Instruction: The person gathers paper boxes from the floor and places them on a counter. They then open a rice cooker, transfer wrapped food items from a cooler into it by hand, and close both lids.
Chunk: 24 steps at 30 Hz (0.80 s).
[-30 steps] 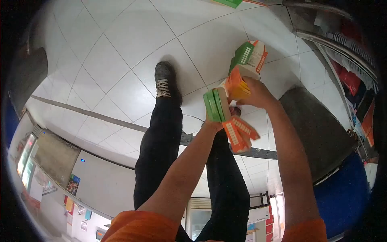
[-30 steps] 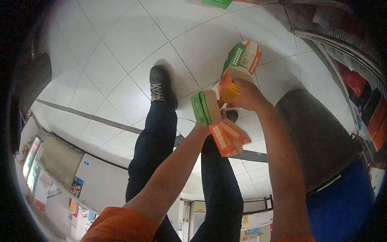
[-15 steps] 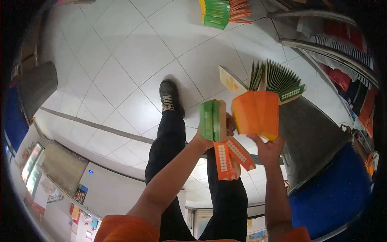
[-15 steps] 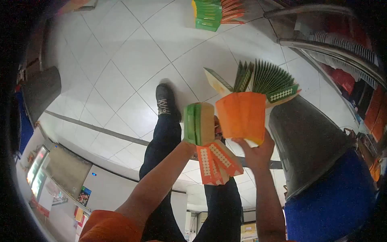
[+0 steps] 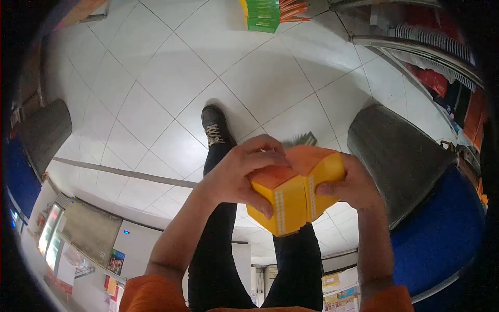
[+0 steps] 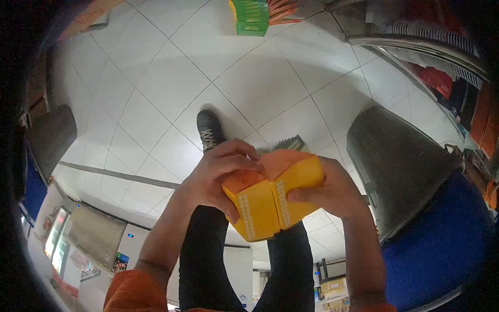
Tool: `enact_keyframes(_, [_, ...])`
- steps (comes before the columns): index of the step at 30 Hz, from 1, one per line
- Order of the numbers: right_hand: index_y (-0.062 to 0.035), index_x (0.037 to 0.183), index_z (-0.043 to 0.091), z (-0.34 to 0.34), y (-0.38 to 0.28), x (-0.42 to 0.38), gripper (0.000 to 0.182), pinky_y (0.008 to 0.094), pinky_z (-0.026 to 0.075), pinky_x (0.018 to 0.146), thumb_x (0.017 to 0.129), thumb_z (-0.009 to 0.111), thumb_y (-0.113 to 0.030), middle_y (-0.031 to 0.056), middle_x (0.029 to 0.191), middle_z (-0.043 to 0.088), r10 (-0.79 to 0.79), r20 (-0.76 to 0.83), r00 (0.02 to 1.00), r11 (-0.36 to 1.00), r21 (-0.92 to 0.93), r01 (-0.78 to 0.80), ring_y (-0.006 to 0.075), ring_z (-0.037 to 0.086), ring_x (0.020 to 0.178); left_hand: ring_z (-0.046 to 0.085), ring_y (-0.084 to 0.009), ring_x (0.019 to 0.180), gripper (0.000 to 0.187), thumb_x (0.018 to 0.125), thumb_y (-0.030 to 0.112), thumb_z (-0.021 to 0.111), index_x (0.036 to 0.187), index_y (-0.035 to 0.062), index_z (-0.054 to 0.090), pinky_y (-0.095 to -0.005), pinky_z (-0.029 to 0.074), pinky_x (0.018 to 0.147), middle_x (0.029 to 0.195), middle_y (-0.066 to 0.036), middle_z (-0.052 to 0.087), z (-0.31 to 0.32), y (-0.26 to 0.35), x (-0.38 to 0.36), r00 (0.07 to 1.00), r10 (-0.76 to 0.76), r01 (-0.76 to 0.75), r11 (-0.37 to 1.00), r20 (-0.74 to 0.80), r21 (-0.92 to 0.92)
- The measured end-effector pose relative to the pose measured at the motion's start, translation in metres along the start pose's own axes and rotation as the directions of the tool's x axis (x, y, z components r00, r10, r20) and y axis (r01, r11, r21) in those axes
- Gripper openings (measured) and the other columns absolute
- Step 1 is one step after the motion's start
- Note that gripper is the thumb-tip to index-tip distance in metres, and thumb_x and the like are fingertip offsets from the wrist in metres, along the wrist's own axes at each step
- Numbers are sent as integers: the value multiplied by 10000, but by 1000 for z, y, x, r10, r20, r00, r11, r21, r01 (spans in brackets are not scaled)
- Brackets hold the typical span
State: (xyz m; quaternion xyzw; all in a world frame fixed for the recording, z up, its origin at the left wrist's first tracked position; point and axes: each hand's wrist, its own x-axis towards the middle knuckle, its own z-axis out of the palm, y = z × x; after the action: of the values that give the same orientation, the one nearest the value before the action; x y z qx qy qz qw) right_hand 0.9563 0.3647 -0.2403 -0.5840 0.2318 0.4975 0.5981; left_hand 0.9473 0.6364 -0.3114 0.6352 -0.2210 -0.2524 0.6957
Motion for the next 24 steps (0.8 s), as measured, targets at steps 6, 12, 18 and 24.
enact_keyframes(6, [8, 1237, 584, 40, -27, 28, 473, 329, 556, 806, 829, 767, -146, 103, 1044, 684, -11, 124, 992, 991, -133, 28, 163, 674, 914, 565, -270, 1132, 846, 679, 570, 824, 1332, 114, 540, -368, 452, 1036, 1273, -110, 555, -2, -6, -28, 992, -88, 95, 992, -92, 79])
enact_keyframes(12, [28, 1235, 559, 83, -51, 53, 442, 312, 558, 773, 939, 662, -284, 118, 1066, 675, 249, 183, 951, 958, -187, -215, 178, 680, 906, 547, -282, 1250, 961, 727, 684, 726, 1372, 15, 481, -398, 450, 1051, 1387, -149, 525, -11, -24, -67, 938, -347, 198, 479, 22, -855])
enact_keyframes(18, [-16, 1224, 561, 86, -103, 77, 420, 341, 583, 788, 925, 677, -287, 138, 1116, 658, 286, 317, 904, 957, -59, -283, 210, 691, 989, 588, -254, 1150, 1049, 758, 843, 506, 1338, -30, 475, -441, 455, 1028, 1284, -190, 578, 16, -42, -124, 855, -475, -189, 90, -209, -978])
enact_keyframes(24, [-99, 1469, 320, 36, -114, 243, 1007, 524, 456, 990, 675, 882, -358, 219, 1463, 401, -492, -11, 870, 167, -982, 82, 336, 456, 1328, 539, -251, 1218, 1144, 606, 877, 596, 1318, -10, 469, -429, 413, 1071, 1303, -130, 563, 1, -60, -126, 783, -613, -151, -14, -111, -988])
